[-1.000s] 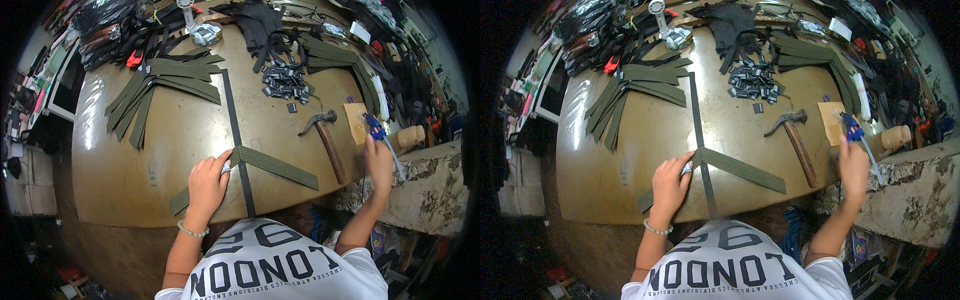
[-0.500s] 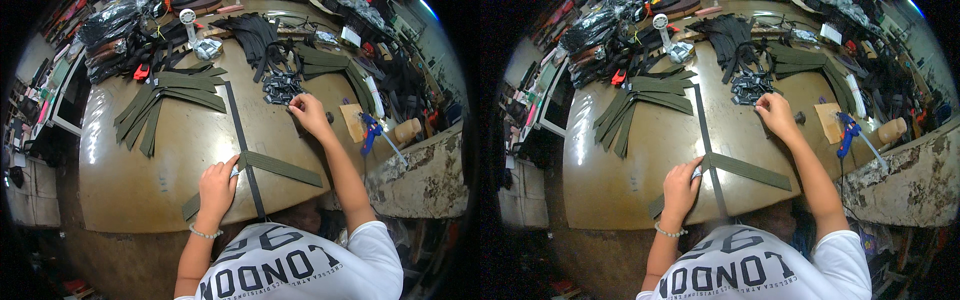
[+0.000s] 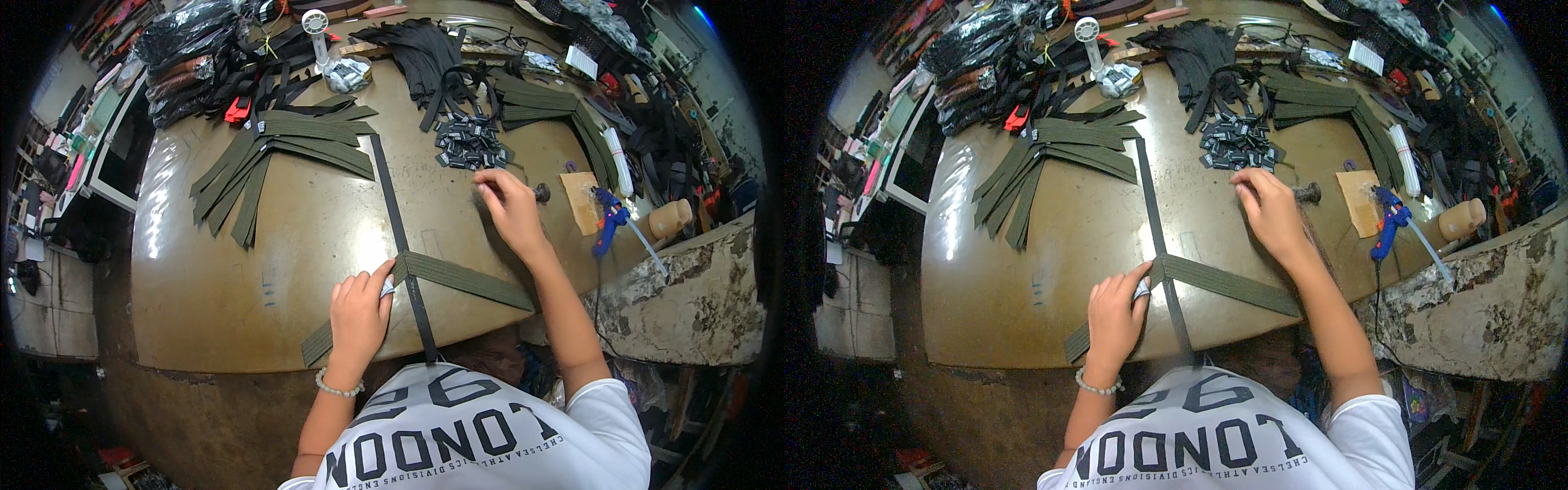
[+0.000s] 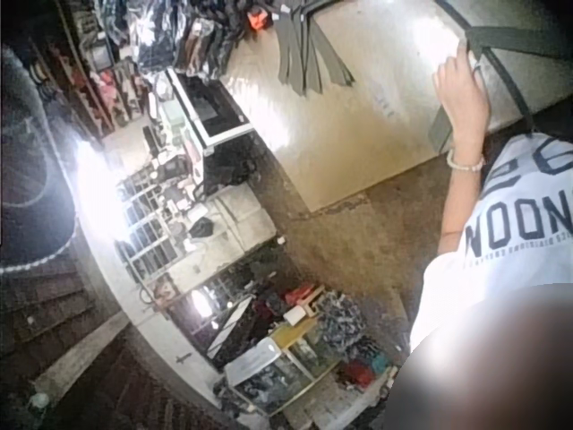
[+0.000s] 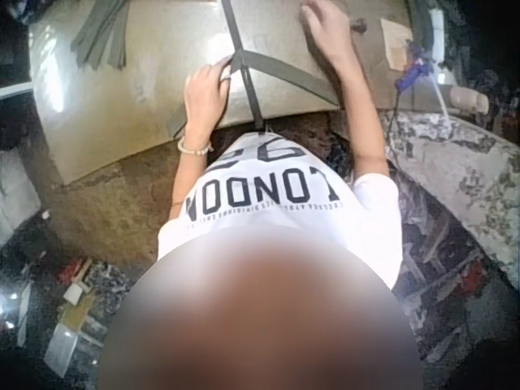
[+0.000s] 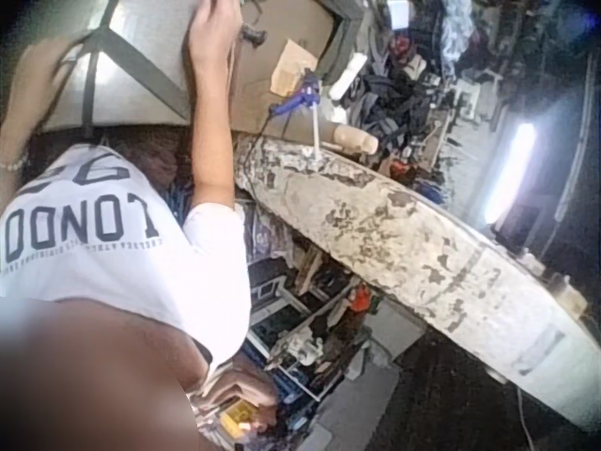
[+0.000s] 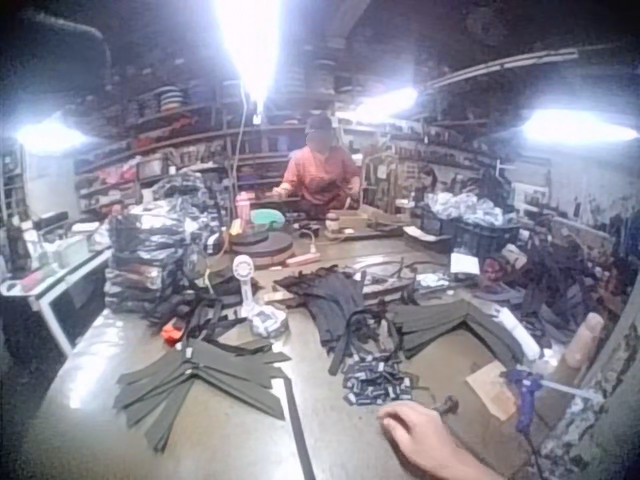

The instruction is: The person uses a hot glue gun to attach small rectangular tags to the ends of green fabric straps. They repeatedly apply glue, press the tag onto the strap, and set the finished unit aside on the table.

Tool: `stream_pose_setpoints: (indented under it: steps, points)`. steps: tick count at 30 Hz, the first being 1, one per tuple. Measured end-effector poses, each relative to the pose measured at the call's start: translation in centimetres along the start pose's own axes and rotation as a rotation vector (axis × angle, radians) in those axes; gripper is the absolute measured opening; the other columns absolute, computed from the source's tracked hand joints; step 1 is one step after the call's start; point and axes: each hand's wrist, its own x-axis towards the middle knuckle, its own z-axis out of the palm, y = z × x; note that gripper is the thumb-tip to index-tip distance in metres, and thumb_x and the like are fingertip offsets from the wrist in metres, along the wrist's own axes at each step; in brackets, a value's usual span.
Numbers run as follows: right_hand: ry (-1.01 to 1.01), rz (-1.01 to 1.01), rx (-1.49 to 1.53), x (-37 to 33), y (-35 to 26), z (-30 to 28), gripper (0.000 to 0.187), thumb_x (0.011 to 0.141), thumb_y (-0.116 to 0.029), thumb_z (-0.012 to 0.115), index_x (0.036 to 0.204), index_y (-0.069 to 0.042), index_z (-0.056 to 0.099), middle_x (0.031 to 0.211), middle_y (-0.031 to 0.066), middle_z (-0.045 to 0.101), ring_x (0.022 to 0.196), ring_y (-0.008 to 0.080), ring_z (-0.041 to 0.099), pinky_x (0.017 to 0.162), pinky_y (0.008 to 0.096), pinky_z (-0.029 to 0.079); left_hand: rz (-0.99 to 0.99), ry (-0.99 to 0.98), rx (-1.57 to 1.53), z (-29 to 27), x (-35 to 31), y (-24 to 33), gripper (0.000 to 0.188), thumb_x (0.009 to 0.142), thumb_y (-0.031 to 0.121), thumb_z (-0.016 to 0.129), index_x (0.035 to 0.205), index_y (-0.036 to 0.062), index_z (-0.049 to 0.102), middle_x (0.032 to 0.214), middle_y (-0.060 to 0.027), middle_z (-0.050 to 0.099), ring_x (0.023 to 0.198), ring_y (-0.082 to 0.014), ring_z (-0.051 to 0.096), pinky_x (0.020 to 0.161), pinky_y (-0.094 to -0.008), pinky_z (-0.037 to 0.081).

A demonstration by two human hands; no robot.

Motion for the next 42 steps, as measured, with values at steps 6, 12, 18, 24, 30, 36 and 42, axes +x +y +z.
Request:
stream_pose_setpoints:
  steps: [6, 12, 18, 24, 30, 36, 42]
  points:
    - [-0.149, -0.117, -0.195, 1.3, 1.0, 1.1, 0.018, 0.09, 0.001, 0.055, 0.108, -0.002, 0.052, 0.102, 0.0213, 0.064, 0.093, 0.0416, 0.063, 0.079, 0.0457, 0.051, 0.025, 0.041, -0.001, 0.2, -0.1, -0.3, 0.049, 0.077, 0.007, 0.069, 0.125, 0.013, 0.064, 0.079, -0.0063, 0.053, 0.076, -0.024, 0.052, 0.073, -0.0369, 0.041]
    - [-0.017, 0.131, 0.036, -0.2, -2.5, -0.8, 0.015, 0.089, -0.002, 0.062, 0.103, -0.003, 0.068, 0.104, 0.0149, 0.068, 0.094, 0.0297, 0.068, 0.082, 0.0362, 0.053, 0.031, 0.018, 0.021, 0.2, -0.5, -0.2, 0.048, 0.077, 0.008, 0.07, 0.124, 0.0131, 0.064, 0.078, -0.006, 0.053, 0.077, -0.0236, 0.053, 0.072, -0.0365, 0.041]
    - [-0.384, 0.06, 0.338, -5.7, -6.2, 0.6, 0.016, 0.087, -0.009, 0.07, 0.101, 0.0, 0.071, 0.099, 0.0151, 0.07, 0.08, 0.0227, 0.069, 0.075, 0.0293, 0.055, -0.008, -0.035, -0.007, -0.4, -0.6, 0.2, 0.047, 0.076, 0.008, 0.071, 0.122, 0.0138, 0.065, 0.081, -0.0065, 0.056, 0.08, -0.0243, 0.055, 0.074, -0.0367, 0.042]
    - [-0.314, 0.196, 0.225, -7.4, -7.1, 3.5, 0.018, 0.086, -0.006, 0.071, 0.103, 0.001, 0.069, 0.092, 0.0125, 0.07, 0.075, 0.0216, 0.067, 0.069, 0.0312, 0.054, -0.05, 0.038, -0.092, -0.5, -0.4, 0.7, 0.026, 0.081, 0.009, 0.07, 0.107, 0.0119, 0.069, 0.076, -0.0099, 0.055, 0.073, -0.0293, 0.057, 0.068, -0.0389, 0.045]
    - [-0.228, 0.023, 0.137, -7.1, -6.9, 4.3, 0.017, 0.086, -0.004, 0.07, 0.102, 0.0, 0.069, 0.086, 0.0127, 0.066, 0.069, 0.0212, 0.063, 0.066, 0.0326, 0.053, -0.004, -0.104, -0.162, -2.8, -2.5, 1.2, 0.021, 0.08, 0.013, 0.072, 0.101, 0.0114, 0.069, 0.073, -0.0078, 0.054, 0.069, -0.0273, 0.058, 0.064, -0.0377, 0.046]
    - [-0.319, 0.256, 0.247, -6.6, -6.8, 4.0, 0.011, 0.084, -0.001, 0.069, 0.095, 0.001, 0.069, 0.084, 0.0113, 0.064, 0.067, 0.0167, 0.063, 0.062, 0.0282, 0.052, 0.056, -0.3, -0.195, -4.4, -3.4, 1.7, 0.038, 0.078, 0.018, 0.075, 0.114, 0.0132, 0.065, 0.079, -0.0063, 0.052, 0.076, -0.0243, 0.055, 0.07, -0.0363, 0.043]
    - [-0.401, 0.289, 0.269, -5.9, -6.5, 3.6, 0.009, 0.084, -0.002, 0.07, 0.092, 0.001, 0.068, 0.082, 0.0095, 0.064, 0.066, 0.0148, 0.06, 0.062, 0.0279, 0.05, 0.176, -0.389, -0.071, -3.7, -4.2, 2.3, 0.063, 0.071, 0.024, 0.081, 0.129, 0.0152, 0.057, 0.088, -0.0053, 0.047, 0.083, -0.0229, 0.049, 0.074, -0.0355, 0.037]
